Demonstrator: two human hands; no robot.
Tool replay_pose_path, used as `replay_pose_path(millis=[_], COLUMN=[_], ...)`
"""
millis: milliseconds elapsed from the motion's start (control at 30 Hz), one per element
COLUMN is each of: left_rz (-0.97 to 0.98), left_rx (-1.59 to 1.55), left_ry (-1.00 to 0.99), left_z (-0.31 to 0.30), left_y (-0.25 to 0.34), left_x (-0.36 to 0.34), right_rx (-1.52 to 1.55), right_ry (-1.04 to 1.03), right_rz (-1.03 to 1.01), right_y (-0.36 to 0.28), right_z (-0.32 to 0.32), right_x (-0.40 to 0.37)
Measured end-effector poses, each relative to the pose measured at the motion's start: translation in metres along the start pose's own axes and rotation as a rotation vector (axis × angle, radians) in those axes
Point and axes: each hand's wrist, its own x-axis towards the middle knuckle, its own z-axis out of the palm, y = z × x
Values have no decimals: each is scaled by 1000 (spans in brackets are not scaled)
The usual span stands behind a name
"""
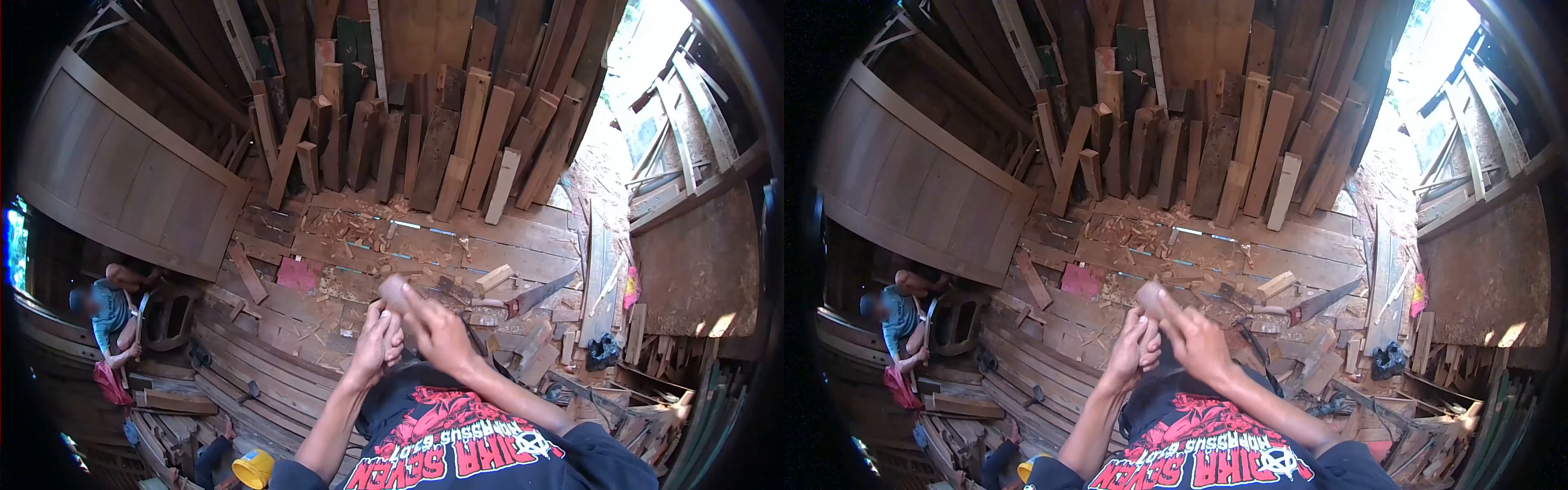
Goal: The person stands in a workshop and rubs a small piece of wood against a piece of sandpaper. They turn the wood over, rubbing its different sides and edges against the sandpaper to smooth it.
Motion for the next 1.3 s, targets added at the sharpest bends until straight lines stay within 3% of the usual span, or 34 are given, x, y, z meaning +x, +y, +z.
replay_pose_path(millis=[133, 233, 267, 400, 500, 567, 633, 700, 733, 833, 1000, 1133, 1267, 1300], left_rz=[44, 44, 110, 63, 125, 86, 52, 101, 121, 89, 118, 42, 100, 93], left_rx=[181, 113, 101, 152, 158, 197, 230, 178, 160, 140, 75, 151, 129, 147], left_ry=[-19, 80, 36, -27, 18, 4, -43, -21, -7, -22, 16, -15, -4, -6], left_z=[23, 9, 6, 19, 10, 24, 28, 13, 11, 18, 16, 27, 16, 25], left_y=[-23, -16, -18, -12, -13, -10, -10, -22, -24, -23, -21, -7, -12, -12], left_x=[-7, 9, 11, -1, 11, -2, -5, 5, 3, -4, 4, -10, 1, -5], right_rx=[60, 98, 141, 116, 136, 91, 71, 118, 174, 133, 149, 147, 152, 185], right_ry=[80, 31, 47, 129, 52, 189, 129, 120, 58, 211, 33, 169, 0, 168], right_rz=[119, 42, 31, 95, 51, -70, 76, -29, 17, 43, 30, 140, 6, -63], right_y=[11, 2, -4, 12, -4, 11, 8, -2, -8, 9, -9, 11, -2, 13], right_z=[-5, 1, 3, 0, -7, -8, -13, -2, -2, -2, -8, -5, -5, 1], right_x=[16, -5, -10, 10, 1, 13, 17, -3, -12, 12, -7, 14, -12, 1])
